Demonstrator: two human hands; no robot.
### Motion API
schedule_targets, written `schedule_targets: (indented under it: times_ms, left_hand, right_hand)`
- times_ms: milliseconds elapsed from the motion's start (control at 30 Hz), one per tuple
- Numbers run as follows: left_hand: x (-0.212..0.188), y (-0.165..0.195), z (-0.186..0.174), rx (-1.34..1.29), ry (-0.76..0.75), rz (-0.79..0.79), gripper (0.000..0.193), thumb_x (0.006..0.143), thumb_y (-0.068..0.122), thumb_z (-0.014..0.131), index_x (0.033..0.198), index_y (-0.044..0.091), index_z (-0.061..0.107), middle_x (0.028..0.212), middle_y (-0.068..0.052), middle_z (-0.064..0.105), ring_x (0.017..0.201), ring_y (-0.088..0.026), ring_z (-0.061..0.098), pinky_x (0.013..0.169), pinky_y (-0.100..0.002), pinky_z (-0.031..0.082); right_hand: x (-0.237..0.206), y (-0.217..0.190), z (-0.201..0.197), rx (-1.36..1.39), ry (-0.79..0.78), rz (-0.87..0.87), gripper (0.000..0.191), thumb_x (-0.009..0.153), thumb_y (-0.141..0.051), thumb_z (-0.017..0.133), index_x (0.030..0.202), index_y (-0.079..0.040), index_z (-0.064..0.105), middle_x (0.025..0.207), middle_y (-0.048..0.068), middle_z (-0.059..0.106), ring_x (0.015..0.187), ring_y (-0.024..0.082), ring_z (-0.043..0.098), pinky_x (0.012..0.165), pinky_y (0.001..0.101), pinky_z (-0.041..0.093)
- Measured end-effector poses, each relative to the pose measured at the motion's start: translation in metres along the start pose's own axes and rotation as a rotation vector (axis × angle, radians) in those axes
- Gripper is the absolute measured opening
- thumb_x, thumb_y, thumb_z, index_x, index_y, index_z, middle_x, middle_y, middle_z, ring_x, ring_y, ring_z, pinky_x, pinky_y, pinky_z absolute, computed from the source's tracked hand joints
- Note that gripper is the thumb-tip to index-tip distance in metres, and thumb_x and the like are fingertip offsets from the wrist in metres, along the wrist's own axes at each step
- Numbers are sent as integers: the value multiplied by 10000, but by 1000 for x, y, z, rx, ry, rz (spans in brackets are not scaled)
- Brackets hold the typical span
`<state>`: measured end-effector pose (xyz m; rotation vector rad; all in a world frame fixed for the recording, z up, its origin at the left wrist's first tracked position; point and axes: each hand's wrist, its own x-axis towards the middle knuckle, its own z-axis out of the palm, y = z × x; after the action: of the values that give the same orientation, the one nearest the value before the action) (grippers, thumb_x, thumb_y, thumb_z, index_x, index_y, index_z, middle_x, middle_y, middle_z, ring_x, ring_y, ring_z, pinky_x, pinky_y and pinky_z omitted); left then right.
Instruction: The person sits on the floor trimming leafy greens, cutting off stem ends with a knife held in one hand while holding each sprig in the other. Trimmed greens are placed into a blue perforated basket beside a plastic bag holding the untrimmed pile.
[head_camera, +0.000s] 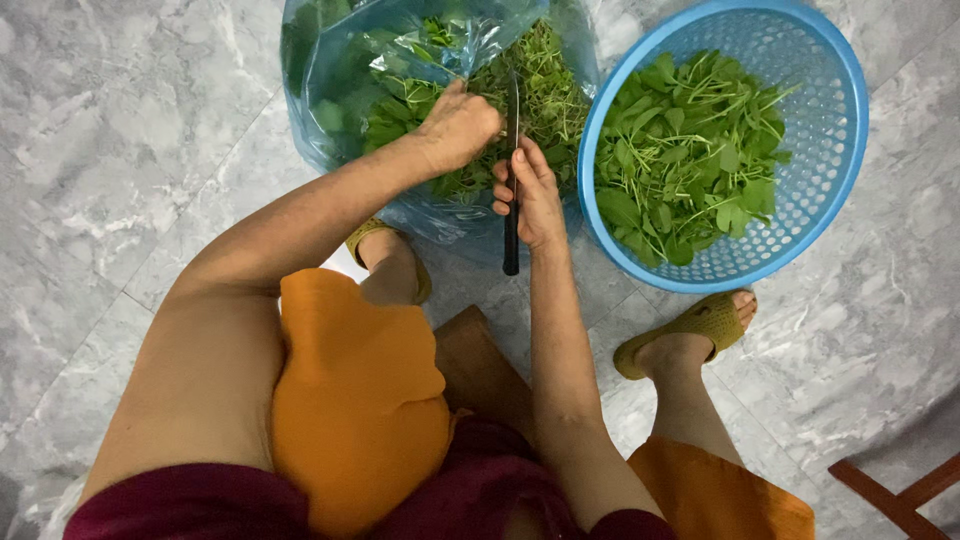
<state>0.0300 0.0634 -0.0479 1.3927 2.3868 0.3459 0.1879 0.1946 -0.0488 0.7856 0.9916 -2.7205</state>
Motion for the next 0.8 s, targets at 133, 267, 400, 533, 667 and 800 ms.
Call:
schedule_targets:
  times_ms: [133, 267, 400, 533, 667, 800]
  left_hand:
    - [-4, -3, 0, 74, -9, 22, 146, 752, -22, 673, 841, 54, 760, 847, -190, 729, 929, -383, 725, 1068, -595, 407]
    - [-8, 1, -4, 107, -5, 58, 120, 781, 0, 676, 840, 56, 764, 826, -185, 730, 898, -382, 729, 1106, -620, 376]
    - [-10, 18, -9, 84, -42, 78, 109, 782, 21, 688, 829, 73, 771, 820, -179, 736, 896, -382, 727, 1110, -640, 352]
    - [-5, 40, -23, 167, -82, 59, 81, 805, 56, 697, 854, 83, 756, 810, -167, 734, 850, -353, 727, 1101, -601, 374]
    - [5, 45, -63, 109, 156, 146, 238, 748, 109, 743, 984, 84, 728, 931, -123, 727, 923, -315, 707, 981, -526, 442]
    - [45, 85, -95, 106, 252, 346, 205, 928, 131, 774, 1121, 119, 707, 1071, -66, 690, 1105, -267, 649, 987, -465, 465]
  right_hand:
    - [1, 3, -2, -5, -8, 4, 475, 1058, -293, 637, 1478, -136, 479, 867, 37, 554, 634, 103, 498, 489, 254, 403]
    - [4, 8, -4, -48, 36, -22, 475, 1054, -281, 636, 1478, -134, 479, 855, 32, 552, 617, 101, 496, 479, 257, 408]
    - [11, 16, 1, -46, 123, -61, 456, 1054, -276, 640, 1443, -83, 501, 828, 24, 549, 596, 102, 494, 469, 261, 412]
    - [9, 10, 1, -54, 203, -70, 449, 1012, -298, 623, 1432, -179, 518, 791, 7, 561, 561, 88, 493, 449, 250, 406]
    - [0, 0, 4, -92, 177, -25, 342, 1059, -326, 617, 1286, -76, 564, 809, 20, 558, 586, 100, 478, 457, 273, 401]
    - [0, -4, 17, -81, 191, -107, 216, 1005, -265, 610, 1145, -109, 559, 782, -6, 519, 593, 103, 473, 462, 276, 401]
